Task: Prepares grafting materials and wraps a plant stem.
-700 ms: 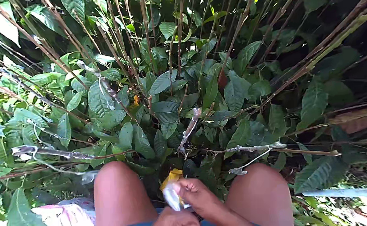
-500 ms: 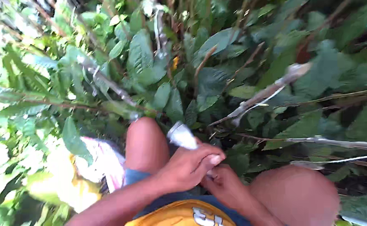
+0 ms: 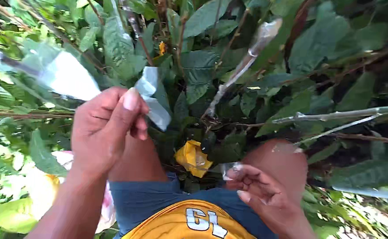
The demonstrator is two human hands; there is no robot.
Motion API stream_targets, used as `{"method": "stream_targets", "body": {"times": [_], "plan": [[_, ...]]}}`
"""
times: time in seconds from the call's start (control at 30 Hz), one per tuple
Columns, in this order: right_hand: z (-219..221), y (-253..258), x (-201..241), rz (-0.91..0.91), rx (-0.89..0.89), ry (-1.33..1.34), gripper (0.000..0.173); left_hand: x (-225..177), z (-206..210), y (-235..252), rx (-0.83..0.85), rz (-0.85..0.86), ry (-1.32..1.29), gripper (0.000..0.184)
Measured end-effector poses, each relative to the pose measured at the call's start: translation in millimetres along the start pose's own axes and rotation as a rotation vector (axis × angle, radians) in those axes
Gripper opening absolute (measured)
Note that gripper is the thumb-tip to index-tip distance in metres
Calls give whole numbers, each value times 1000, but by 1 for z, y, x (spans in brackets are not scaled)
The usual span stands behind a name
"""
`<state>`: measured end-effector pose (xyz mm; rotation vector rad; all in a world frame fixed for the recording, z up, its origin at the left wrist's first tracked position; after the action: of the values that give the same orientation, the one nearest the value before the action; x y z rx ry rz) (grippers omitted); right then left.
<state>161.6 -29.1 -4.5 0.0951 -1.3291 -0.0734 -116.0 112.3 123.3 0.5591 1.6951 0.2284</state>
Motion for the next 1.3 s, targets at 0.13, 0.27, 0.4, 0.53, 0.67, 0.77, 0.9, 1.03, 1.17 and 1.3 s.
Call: {"method": "stream_targets", "body": {"times": [0.13, 0.27, 0.4, 0.53, 0.67, 0.77, 0.9, 1.03, 1.17, 1.3], "plan": [[-76, -29, 71, -249, -337, 99, 23, 47, 44, -39, 468, -96, 212, 28], [-111, -50, 116, -428, -590, 170, 14, 52, 128, -93, 728, 18, 296, 31], [-116, -51, 133, -538, -678, 200, 14, 45, 210, -140, 972, 71, 335, 26], [-118, -52, 142, -579, -721, 186, 12, 45, 259, -171, 1413, -9, 471, 35], [-120, -53, 144, -558, -699, 134, 10, 47, 270, -177, 1535, 43, 495, 29], [-116, -49, 140, -549, -671, 123, 10, 38, 271, -182, 1723, 65, 173, 22], [-111, -44, 141, -528, -650, 45, 11, 33, 266, -172, 1734, 82, 40, 18], [-129, -65, 131, -445, -760, -308, 10, 43, 260, -121, 919, 98, 165, 24], [-157, -81, 92, -218, -925, -444, 11, 37, 294, -143, 939, 225, 308, 33], [-155, -88, 83, -162, -941, -431, 12, 44, 300, -111, 865, 64, 306, 26]]}}
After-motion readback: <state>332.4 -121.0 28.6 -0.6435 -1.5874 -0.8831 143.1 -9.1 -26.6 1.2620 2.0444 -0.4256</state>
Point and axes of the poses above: each hand's wrist, its own y-axis towards the middle knuckle, its own z-axis out of the palm, x = y × z, the point moved 6 cm from there along y, towards the middle knuckle, and after that the axes turned 7 degrees about -x, right-handed, at the moved point
